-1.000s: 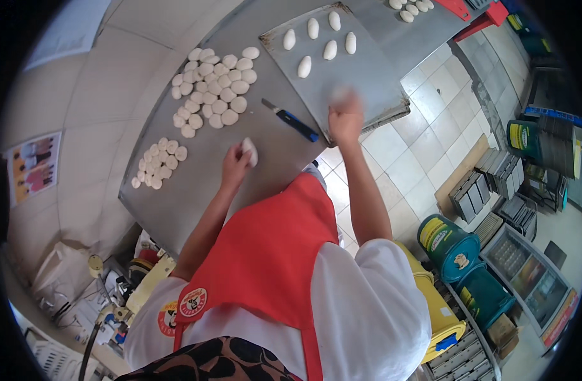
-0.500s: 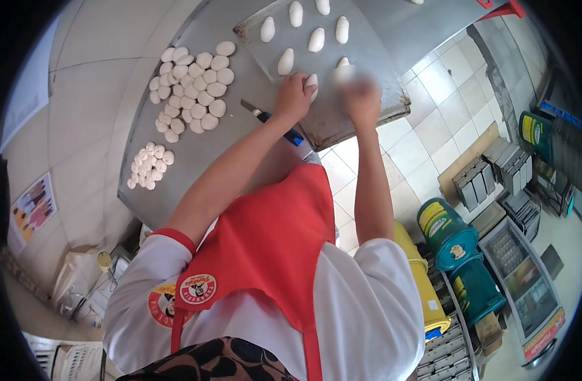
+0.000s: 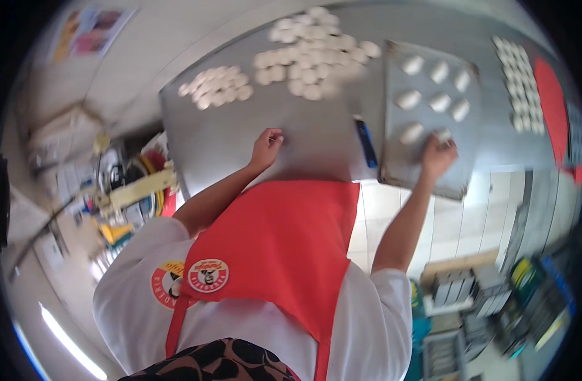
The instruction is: The person shapes pieces of dough into oval rolls by hand on a metal table, arranges them on a baking tray, and uses a scoring blade to make diagonal cuts on the top of each roll. The person also sprays the table with a bottle and moves a tray of shaped dough.
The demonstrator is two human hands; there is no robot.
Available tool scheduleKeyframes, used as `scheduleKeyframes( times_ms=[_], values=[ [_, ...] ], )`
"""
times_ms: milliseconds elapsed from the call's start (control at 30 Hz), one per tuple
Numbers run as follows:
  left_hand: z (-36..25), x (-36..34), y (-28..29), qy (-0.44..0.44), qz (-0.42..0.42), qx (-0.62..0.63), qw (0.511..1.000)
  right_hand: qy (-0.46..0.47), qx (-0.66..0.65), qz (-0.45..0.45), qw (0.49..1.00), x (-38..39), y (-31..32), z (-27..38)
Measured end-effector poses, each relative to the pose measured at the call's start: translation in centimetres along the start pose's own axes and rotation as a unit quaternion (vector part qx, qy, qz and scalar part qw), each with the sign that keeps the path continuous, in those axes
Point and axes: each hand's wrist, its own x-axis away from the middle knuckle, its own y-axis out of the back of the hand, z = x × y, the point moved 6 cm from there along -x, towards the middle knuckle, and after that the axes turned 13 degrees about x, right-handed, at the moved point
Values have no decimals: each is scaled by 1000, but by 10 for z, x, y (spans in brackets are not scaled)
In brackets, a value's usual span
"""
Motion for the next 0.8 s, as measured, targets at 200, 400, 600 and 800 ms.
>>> scheduleKeyframes(
  times_ms=[200, 400, 600, 800],
  values=[
    [137, -13, 200, 154, -351, -4, 924, 27, 20, -98, 995, 68, 57, 48],
    [196, -114, 304, 251, -392, 103, 879, 114, -36, -24, 993, 214, 59, 91],
    [160, -171, 292, 244, -371, 79, 892, 92, -5, 78, 993, 380, 86, 88],
    [136, -115, 289, -24, -244, 94, 965, 10, -128, 233, 964, 456, 66, 131]
  ],
)
